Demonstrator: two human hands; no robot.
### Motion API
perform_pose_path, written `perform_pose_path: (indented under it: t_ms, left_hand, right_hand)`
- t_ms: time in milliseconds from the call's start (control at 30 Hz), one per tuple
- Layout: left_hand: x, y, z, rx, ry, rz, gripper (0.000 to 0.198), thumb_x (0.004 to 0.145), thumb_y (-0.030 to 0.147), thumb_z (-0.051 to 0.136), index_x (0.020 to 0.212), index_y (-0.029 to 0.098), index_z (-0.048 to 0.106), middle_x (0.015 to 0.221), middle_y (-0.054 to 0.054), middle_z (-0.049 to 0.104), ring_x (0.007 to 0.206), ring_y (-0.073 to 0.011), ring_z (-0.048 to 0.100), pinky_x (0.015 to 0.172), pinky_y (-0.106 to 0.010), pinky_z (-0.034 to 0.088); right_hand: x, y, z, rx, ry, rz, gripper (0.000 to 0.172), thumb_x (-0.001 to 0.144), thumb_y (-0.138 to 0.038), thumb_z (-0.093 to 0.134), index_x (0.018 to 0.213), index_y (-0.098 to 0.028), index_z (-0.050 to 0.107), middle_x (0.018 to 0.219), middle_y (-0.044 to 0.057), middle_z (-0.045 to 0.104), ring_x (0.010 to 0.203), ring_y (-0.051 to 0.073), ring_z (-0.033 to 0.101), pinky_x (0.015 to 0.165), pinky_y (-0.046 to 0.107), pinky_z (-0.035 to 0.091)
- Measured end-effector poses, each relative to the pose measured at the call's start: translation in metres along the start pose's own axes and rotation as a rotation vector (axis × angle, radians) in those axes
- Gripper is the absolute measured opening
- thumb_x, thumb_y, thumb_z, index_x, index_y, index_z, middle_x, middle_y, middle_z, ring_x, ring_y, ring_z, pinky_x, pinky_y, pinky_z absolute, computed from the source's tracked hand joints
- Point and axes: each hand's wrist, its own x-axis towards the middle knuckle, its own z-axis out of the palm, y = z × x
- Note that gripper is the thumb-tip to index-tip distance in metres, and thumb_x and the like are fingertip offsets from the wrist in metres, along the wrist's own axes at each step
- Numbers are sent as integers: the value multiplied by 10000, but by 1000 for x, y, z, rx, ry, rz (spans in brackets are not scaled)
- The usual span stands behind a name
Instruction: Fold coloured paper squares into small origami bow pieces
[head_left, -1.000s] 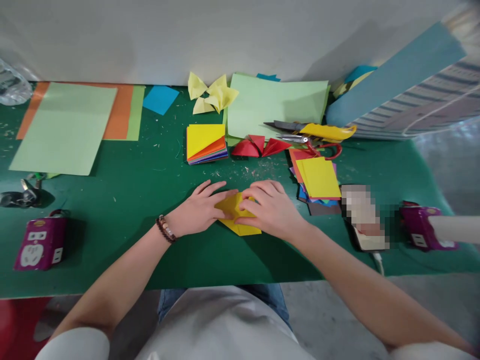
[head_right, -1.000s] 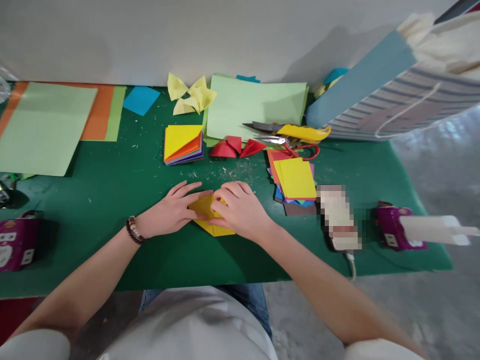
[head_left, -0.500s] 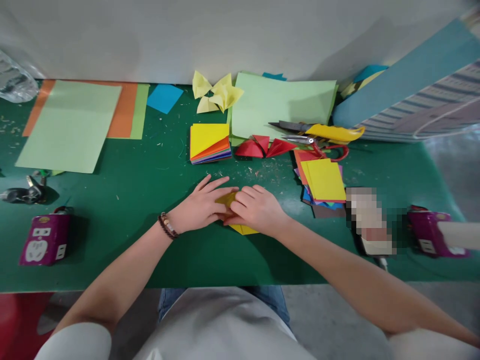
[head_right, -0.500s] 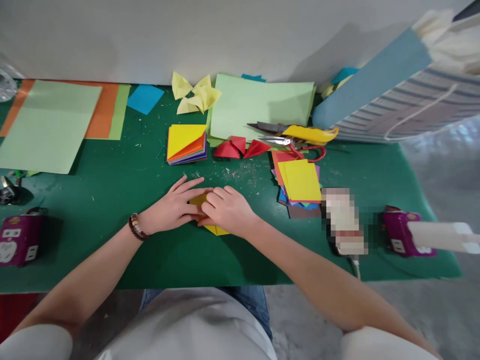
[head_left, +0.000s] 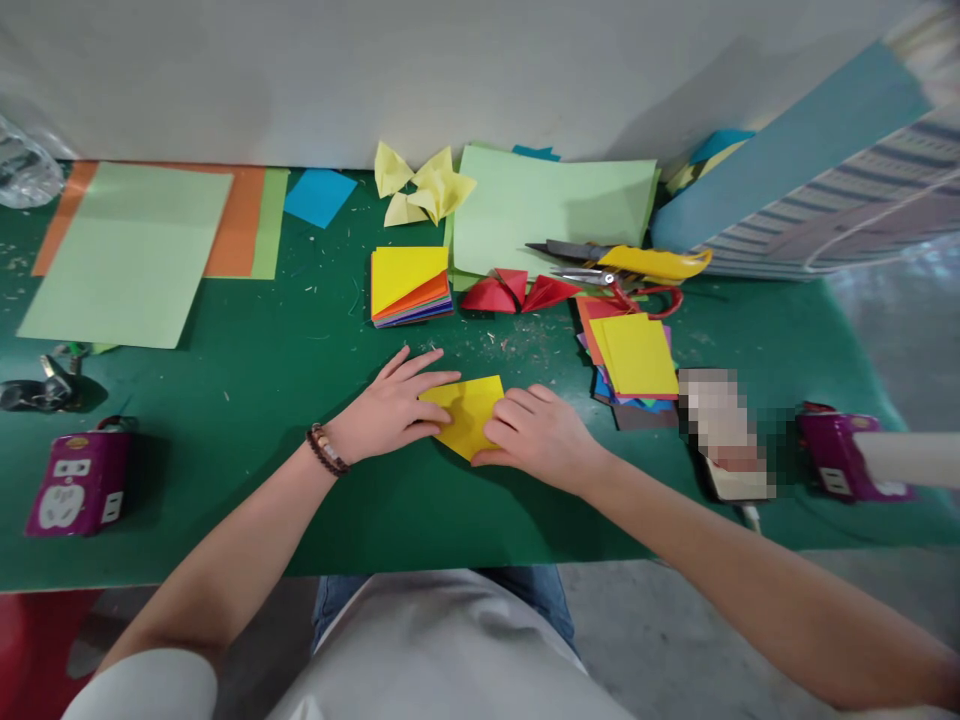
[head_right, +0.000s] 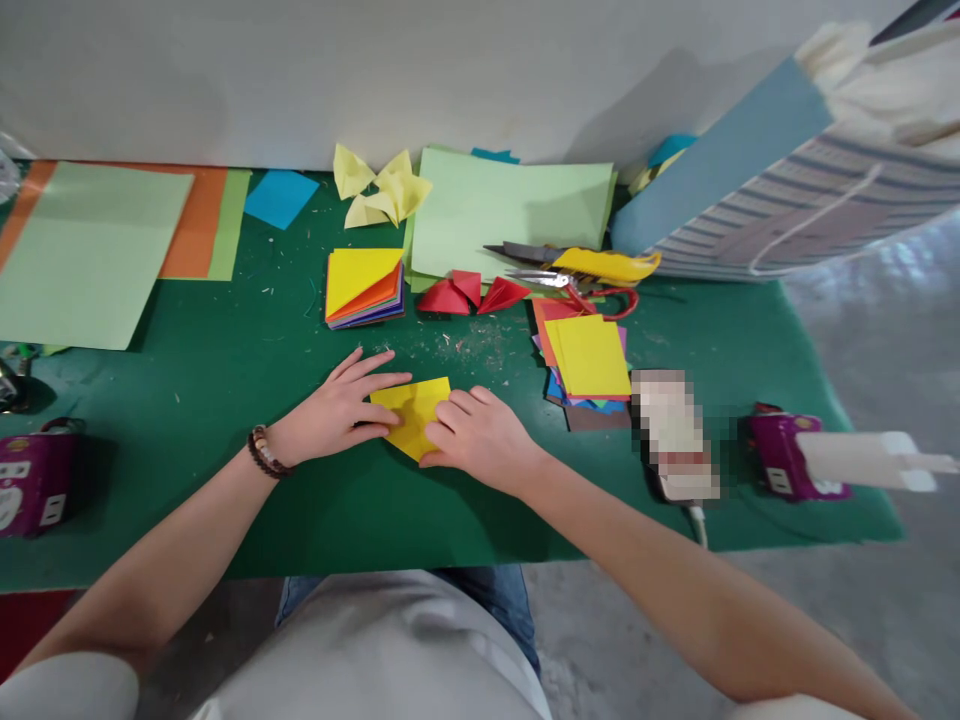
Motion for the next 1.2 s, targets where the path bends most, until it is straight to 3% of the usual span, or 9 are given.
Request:
perform_pose_path:
  t_ms: [200,300,367,400,500,600,800,967,1200]
  left_hand:
    - [0,-2,-1,52,35,28,130,861,325,644,928,264,736,1345,-36,562,1387,-281,329,1159,-559,194]
    - [1,-2,-3,94,65,38,132,871,332,631,909,260,735,1316,-33,578,1354,-280,364,1142,-536,246]
    - [0,2,-4,137,106,23,136,894,300,602,910,248,727,1271,-39,599,1290,-270,427,1082,-488,350]
    - [0,5,-5,165,132,6,140,905,268,584,914,236,721,1235,-47,614,1239,-259,466,1035,-455,402]
    - [-3,21,-4,251,204,-60,161,916,155,532,913,181,691,1086,-73,648,1048,-209,556,894,-362,488]
    - [-6,37,2,257,154,-57,152,919,134,514,877,159,658,965,-50,662,910,-169,596,789,-301,518]
    - [-9,54,15,265,30,28,156,930,180,521,956,130,666,1134,-72,670,1172,-202,566,1033,-346,452]
    - [-17,75,14,272,-65,-106,228,940,197,492,1096,113,636,1183,-94,653,1130,-221,588,969,-374,488]
    - [-24,71,11,225,-132,-30,247,949,217,484,1139,132,618,1239,-63,626,1144,-213,556,977,-363,468]
  right_hand:
    - [-7,-3,-1,58,-14,42,408,820,-557,611,644,-191,576,633,13,538,672,167,456,626,314,281]
    - [-21,-2,3,228,99,235,334,851,-496,606,722,-188,602,703,27,583,712,169,533,647,307,373]
    - [-34,-1,5,341,177,411,137,904,-308,569,936,-189,629,870,56,628,821,172,586,720,301,443]
    - [-40,-1,5,354,207,456,148,908,-224,544,1032,-198,620,949,72,628,886,181,594,759,309,464]
    - [-55,-10,6,296,205,403,322,871,-89,523,1149,-233,601,1134,102,588,905,176,587,798,336,484]
    - [-58,-28,7,196,151,338,363,845,-73,558,1129,-285,634,1186,83,589,956,193,567,811,353,470]
    - [-52,-47,5,183,152,328,221,845,-104,581,951,-259,699,1101,24,690,1018,211,540,823,351,437]
    - [-56,-50,-4,227,186,412,288,840,-122,558,1082,-233,668,1186,57,663,1111,249,524,876,411,424]
    - [-55,-63,5,255,210,306,272,880,-97,516,990,-277,688,1092,-13,704,1096,198,537,917,377,406]
